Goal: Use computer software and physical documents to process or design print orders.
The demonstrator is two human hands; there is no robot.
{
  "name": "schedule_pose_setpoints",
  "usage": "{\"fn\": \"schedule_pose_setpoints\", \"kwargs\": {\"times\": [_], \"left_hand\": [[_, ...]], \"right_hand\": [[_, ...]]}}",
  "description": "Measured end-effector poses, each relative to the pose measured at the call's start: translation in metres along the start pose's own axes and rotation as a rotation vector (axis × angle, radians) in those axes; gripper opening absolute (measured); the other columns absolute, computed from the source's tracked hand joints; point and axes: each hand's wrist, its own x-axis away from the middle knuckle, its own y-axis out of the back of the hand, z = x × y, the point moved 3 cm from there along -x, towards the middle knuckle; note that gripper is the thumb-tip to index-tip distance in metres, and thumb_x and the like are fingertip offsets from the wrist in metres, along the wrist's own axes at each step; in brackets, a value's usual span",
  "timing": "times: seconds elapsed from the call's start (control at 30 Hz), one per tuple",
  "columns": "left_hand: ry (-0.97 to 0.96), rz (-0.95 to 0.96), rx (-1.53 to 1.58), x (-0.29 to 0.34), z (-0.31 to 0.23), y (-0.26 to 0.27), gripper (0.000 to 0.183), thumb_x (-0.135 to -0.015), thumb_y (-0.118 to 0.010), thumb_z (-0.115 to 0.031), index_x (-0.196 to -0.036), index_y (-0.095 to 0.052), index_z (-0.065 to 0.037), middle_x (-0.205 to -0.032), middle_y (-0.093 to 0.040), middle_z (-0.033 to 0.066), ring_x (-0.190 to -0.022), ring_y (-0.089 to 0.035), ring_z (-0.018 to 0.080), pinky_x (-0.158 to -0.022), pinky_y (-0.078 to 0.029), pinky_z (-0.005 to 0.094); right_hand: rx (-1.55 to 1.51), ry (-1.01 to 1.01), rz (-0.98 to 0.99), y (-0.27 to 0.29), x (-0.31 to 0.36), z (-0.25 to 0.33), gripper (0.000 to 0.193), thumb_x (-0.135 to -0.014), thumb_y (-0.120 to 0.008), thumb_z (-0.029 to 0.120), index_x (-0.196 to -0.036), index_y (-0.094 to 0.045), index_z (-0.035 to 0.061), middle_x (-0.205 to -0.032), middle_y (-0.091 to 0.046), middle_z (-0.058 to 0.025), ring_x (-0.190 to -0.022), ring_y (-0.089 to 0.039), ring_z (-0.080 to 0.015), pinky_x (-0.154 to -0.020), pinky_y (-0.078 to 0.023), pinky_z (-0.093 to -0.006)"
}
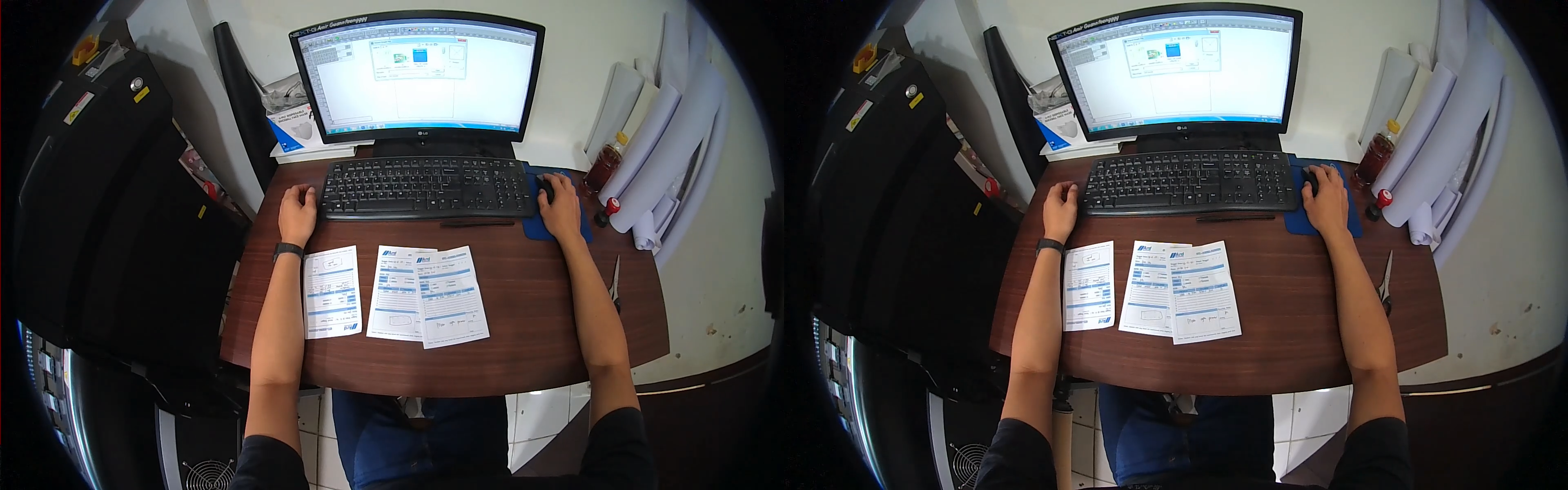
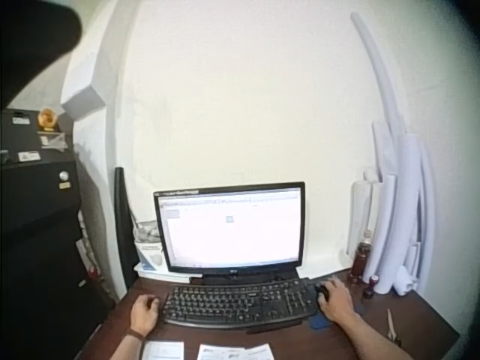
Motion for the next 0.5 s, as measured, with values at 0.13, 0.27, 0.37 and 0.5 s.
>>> {"fn": "schedule_pose_setpoints", "kwargs": {"times": [0.13, 0.27, 0.37, 0.5], "left_hand": [[-0.004, 0.000, -0.004, 0.0013, -0.0031, 0.0012, 0.031, -0.099, -0.061, -0.028, -0.111, -0.071, -0.001, -0.110, -0.069, 0.0168, -0.102, -0.066, 0.0340, -0.090, -0.051, 0.0418], [-0.013, -0.007, -0.018, 0.0023, -0.0035, 0.0020, 0.030, -0.099, -0.062, -0.028, -0.111, -0.071, -0.002, -0.110, -0.069, 0.0163, -0.102, -0.066, 0.0338, -0.089, -0.051, 0.0415], [0.005, 0.000, -0.007, 0.0019, -0.0040, 0.0009, 0.029, -0.099, -0.062, -0.028, -0.110, -0.071, -0.002, -0.110, -0.069, 0.0161, -0.102, -0.066, 0.0341, -0.090, -0.051, 0.0418], [-0.026, -0.021, -0.020, 0.0011, -0.0025, 0.0018, 0.029, -0.099, -0.062, -0.027, -0.110, -0.071, -0.002, -0.109, -0.069, 0.0161, -0.102, -0.066, 0.0344, -0.090, -0.051, 0.0425]], "right_hand": [[0.007, 0.006, -0.004, 0.0006, 0.0001, 0.0008, 0.039, -0.091, -0.065, 0.019, -0.129, -0.064, 0.0073, -0.135, -0.059, -0.0176, -0.129, -0.054, -0.0375, -0.108, -0.044, -0.0463], [0.023, 0.003, -0.004, 0.0013, 0.0006, 0.0022, 0.038, -0.092, -0.066, 0.019, -0.129, -0.065, 0.0090, -0.137, -0.059, -0.0163, -0.127, -0.056, -0.0379, -0.107, -0.045, -0.0455], [0.040, 0.008, -0.014, 0.0011, 0.0002, 0.0018, 0.038, -0.092, -0.066, 0.019, -0.128, -0.064, 0.0093, -0.137, -0.059, -0.0160, -0.127, -0.056, -0.0376, -0.106, -0.046, -0.0458], [0.001, 0.003, -0.003, 0.0012, 0.0002, 0.0031, 0.038, -0.091, -0.065, 0.018, -0.127, -0.064, 0.0075, -0.135, -0.059, -0.0172, -0.129, -0.054, -0.0371, -0.107, -0.043, -0.0463]]}}
